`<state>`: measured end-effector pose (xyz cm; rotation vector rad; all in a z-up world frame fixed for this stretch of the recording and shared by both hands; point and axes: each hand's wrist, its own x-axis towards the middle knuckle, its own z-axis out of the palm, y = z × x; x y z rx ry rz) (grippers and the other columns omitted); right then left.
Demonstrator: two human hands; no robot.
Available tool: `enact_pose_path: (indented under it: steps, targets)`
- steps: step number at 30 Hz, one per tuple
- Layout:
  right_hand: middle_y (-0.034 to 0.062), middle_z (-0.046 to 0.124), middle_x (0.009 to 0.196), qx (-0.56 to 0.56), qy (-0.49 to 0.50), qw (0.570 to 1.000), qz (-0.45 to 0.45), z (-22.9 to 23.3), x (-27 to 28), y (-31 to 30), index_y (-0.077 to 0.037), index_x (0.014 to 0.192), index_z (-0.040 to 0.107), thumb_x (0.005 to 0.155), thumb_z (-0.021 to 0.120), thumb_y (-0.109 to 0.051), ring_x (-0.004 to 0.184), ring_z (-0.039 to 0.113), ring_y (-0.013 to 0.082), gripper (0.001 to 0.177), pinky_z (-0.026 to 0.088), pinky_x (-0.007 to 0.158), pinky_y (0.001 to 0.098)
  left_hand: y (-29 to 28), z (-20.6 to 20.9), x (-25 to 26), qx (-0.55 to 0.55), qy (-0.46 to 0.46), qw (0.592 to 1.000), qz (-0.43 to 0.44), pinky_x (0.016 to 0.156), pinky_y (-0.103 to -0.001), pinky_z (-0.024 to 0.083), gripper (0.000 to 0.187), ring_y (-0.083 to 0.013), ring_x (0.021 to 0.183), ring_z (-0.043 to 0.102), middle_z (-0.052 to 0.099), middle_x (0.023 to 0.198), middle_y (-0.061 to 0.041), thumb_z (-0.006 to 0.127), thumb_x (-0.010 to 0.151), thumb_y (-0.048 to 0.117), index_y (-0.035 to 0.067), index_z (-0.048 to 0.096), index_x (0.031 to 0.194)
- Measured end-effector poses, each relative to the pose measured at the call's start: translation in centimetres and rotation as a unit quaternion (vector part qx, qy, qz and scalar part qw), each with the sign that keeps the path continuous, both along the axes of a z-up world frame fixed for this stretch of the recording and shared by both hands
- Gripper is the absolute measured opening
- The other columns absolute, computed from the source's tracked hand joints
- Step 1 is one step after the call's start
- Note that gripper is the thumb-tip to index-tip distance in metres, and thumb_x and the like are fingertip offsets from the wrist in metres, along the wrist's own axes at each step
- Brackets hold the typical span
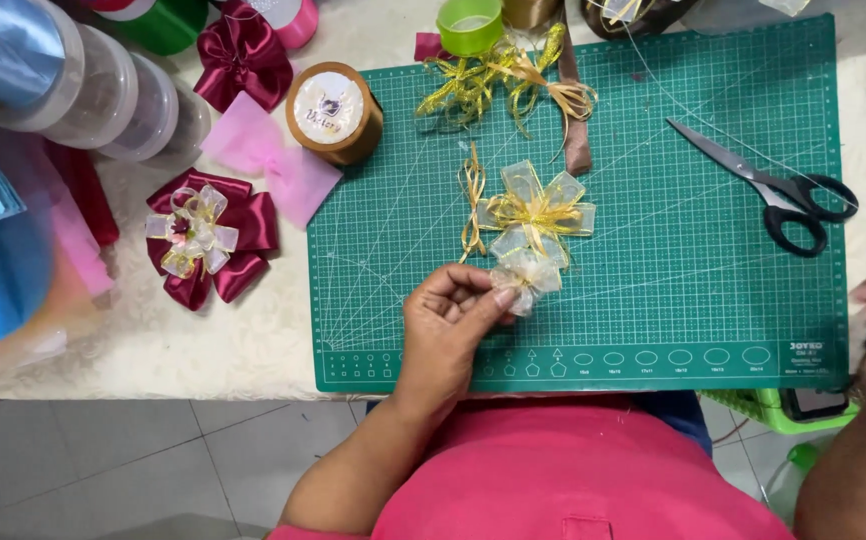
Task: Assembling decorative ribbon bows using a hot glue gun and various ribbon materials on a cutting mat.
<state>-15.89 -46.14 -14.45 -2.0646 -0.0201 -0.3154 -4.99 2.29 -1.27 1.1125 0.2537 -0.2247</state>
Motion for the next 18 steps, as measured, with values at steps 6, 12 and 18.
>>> enact_pose_path:
  steps: [6, 12, 18]
  targets:
    - [0.0027, 0.071, 0.083, 0.274, 0.042, 0.961, -0.017, 12.7, 1.7, 21.3, -0.008, 0.13, 0.059, 0.089, 0.072, -0.03, 0.057, 0.07, 0.0064, 0.049, 0.064, 0.054, 0.0149, -1.5, 0.1, 0.8, -0.019, -0.025, 0.999, 0.04, 0.07, -0.028, 0.063, 0.015, -0.0157, 0.072, 0.07, 0.069, 0.083, -0.009, 0.077, 0.089, 0.002, 0.005, 0.063, 0.095]
    - [0.0027, 0.066, 0.073, 0.037, -0.025, 0.997, 0.058, 15.5, 4.1, 24.7, -0.006, 0.087, 0.063, 0.094, 0.062, -0.021, 0.092, 0.067, 0.0257, 0.016, 0.055, 0.089, 0.0372, -1.4, 0.4, 0.7, 0.04, -0.061, 0.996, 0.044, 0.073, -0.025, 0.064, 0.015, -0.0107, 0.078, 0.067, 0.068, 0.09, -0.007, 0.076, 0.089, 0.0, 0.007, 0.063, 0.092]
    - [0.0153, 0.067, 0.099, 0.041, 0.019, 0.998, 0.048, 14.2, 3.9, 24.5, 0.0, 0.101, 0.064, 0.091, 0.066, -0.019, 0.086, 0.067, 0.0253, 0.021, 0.054, 0.08, 0.0341, -1.6, 0.3, 0.8, 0.052, -0.065, 0.996, 0.04, 0.075, -0.027, 0.066, 0.015, -0.0125, 0.083, 0.069, 0.068, 0.093, -0.009, 0.077, 0.088, 0.001, 0.006, 0.063, 0.092]
